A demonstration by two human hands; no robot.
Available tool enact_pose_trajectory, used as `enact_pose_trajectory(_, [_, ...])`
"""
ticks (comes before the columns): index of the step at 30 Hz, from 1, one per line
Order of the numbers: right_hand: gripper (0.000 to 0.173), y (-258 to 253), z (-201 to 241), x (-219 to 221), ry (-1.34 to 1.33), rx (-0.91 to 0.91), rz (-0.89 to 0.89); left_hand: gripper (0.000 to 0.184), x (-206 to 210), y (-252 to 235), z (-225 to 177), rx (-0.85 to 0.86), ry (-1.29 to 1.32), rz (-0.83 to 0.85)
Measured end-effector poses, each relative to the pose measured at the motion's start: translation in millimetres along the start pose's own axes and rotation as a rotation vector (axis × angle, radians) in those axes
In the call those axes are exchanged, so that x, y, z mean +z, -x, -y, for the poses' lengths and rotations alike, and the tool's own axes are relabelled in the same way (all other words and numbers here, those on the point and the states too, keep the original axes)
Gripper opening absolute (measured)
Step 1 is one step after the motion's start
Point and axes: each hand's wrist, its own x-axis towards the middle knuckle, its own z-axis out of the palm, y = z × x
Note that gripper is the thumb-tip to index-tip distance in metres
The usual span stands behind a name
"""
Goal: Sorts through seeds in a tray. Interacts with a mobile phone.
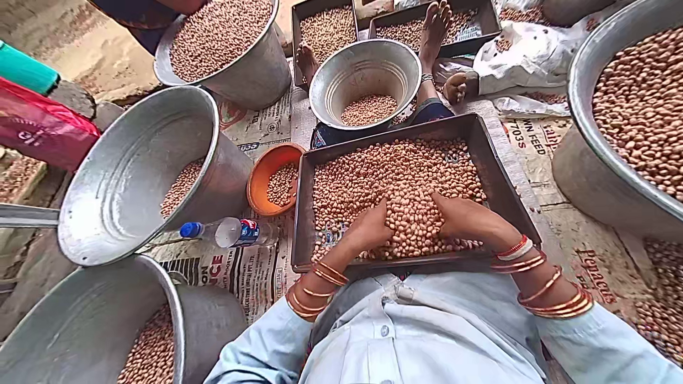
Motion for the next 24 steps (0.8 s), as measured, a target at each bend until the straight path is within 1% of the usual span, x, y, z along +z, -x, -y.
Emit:
enact_pose_trajectory(1, [0.062, -0.7, 1.2, 0.0, -0.034, -0.032, -0.035, 0.070, 1.3, -0.7, -5.9, 0.056, 0.088, -0.005])
enact_pose_trajectory(3, [0.044, -0.2, 0.4, -3.4, -0.132, -0.081, -0.114, 0.073, -1.2, -0.3, -15.9, 0.190, 0.272, -0.027])
enact_pose_trajectory(4, [0.036, -0.1, -3.0, -5.4, -0.176, -0.115, -0.155, 0.069, -4.9, -1.3, -18.9, 0.256, 0.344, -0.062])
enact_pose_trajectory(5, [0.035, 1.0, -6.6, -8.4, -0.211, -0.157, -0.190, 0.060, -10.0, -2.1, -20.1, 0.313, 0.390, -0.122])
enact_pose_trajectory(6, [0.039, 4.1, -9.8, -12.8, -0.242, -0.209, -0.228, 0.049, -18.0, -0.4, -19.8, 0.347, 0.367, -0.215])
enact_pose_trajectory(7, [0.045, 9.3, -12.2, -18.8, -0.268, -0.269, -0.258, 0.036, -26.5, 3.4, -16.3, 0.358, 0.282, -0.337])
enact_pose_trajectory(9, [0.032, 19.3, -12.3, -34.0, -0.328, -0.379, -0.334, 0.015, -37.0, 12.7, -1.5, 0.312, 0.074, -0.583])
enact_pose_trajectory(10, [0.025, 19.0, -10.9, -44.2, -0.344, -0.389, -0.358, 0.012, -40.5, 12.1, 6.5, 0.260, -0.012, -0.644])
enact_pose_trajectory(12, [0.014, 6.6, -8.1, -66.5, -0.290, -0.332, -0.416, 0.012, -43.4, 2.4, 19.2, 0.201, -0.115, -0.655])
enact_pose_trajectory(14, [0.010, -6.5, -1.0, -81.9, -0.196, -0.275, -0.495, 0.015, -41.0, -12.8, 29.0, 0.227, -0.156, -0.634])
enact_pose_trajectory(16, [0.008, -23.9, 7.4, -86.3, -0.113, -0.275, -0.541, 0.021, -37.3, -20.9, 33.0, 0.250, -0.153, -0.630])
enact_pose_trajectory(18, [0.009, -41.2, 16.0, -83.1, -0.042, -0.304, -0.532, 0.023, -35.0, -22.6, 31.8, 0.270, -0.147, -0.629])
enact_pose_trajectory(21, [0.010, -60.5, 30.1, -69.6, 0.078, -0.310, -0.476, 0.020, -29.8, -18.3, 31.1, 0.306, -0.156, -0.648])
enact_pose_trajectory(24, [0.011, -75.3, 32.5, -52.0, 0.154, -0.336, -0.488, 0.016, -33.1, -19.6, 33.1, 0.248, -0.098, -0.637])
